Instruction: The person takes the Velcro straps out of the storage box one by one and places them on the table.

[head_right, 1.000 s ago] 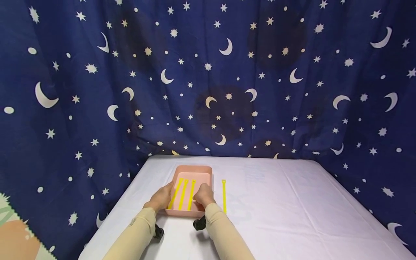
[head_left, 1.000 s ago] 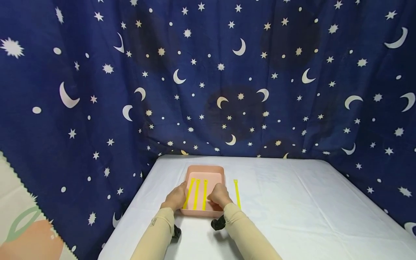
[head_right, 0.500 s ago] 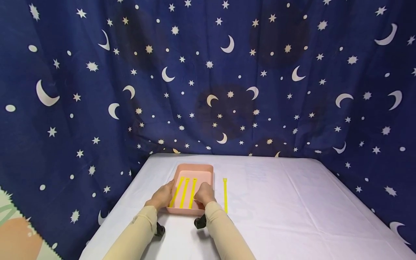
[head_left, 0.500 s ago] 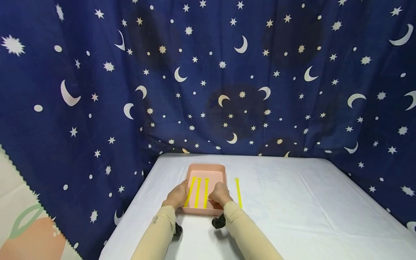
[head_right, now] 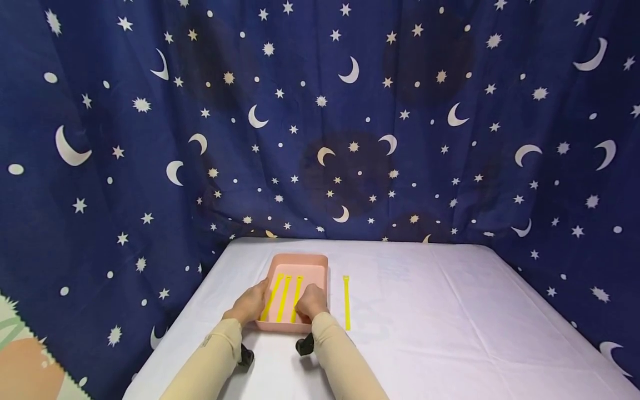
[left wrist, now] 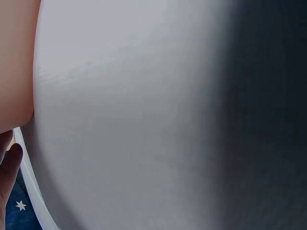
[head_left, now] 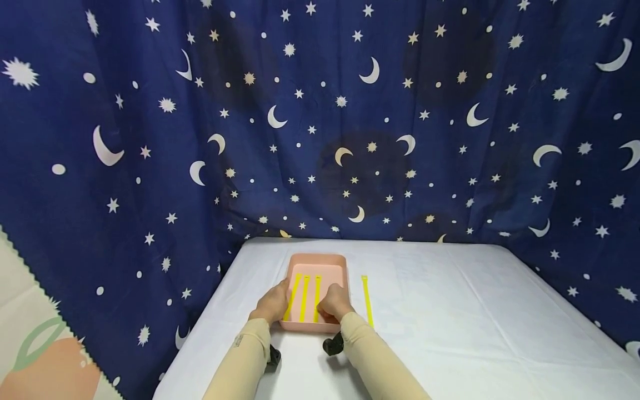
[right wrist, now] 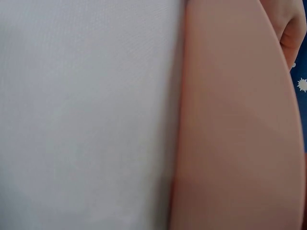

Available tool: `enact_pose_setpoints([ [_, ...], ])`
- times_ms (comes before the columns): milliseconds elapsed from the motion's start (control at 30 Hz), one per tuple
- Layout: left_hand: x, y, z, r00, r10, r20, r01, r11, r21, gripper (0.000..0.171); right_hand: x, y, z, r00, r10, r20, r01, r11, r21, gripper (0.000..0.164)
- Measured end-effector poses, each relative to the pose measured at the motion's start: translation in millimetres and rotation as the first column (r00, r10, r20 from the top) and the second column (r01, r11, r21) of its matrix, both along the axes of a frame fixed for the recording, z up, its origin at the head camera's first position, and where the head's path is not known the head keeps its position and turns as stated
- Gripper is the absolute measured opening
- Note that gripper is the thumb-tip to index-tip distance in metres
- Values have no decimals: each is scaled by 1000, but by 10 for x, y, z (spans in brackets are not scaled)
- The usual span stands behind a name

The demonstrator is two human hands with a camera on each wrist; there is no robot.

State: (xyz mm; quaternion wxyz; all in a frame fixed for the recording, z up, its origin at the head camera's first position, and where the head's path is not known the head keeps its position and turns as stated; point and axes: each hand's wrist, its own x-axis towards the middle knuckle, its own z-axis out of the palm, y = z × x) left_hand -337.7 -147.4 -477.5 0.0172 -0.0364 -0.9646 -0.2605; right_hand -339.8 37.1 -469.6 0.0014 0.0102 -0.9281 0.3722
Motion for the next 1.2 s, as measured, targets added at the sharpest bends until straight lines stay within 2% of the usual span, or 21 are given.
enact_pose_setpoints([
  [267,2,11,4,1000,17,23,-16,1000,-8,48,4,-46,38,999,-19,-37,24,988,150,28],
  [500,24,23,27,999,4,33,-4,1000,-10,48,7,-64,24,999,-33,-4,33,992,122,27],
  [1033,6,-5,-32,1000,-2,13,2,1000,-30,48,53,-120,2,999,-42,-22,44,989,141,15],
  [1200,12,5,-8,1000,4,13,-4,1000,-20,48,43,-165,-5,999,-51,-9,51,989,138,18],
])
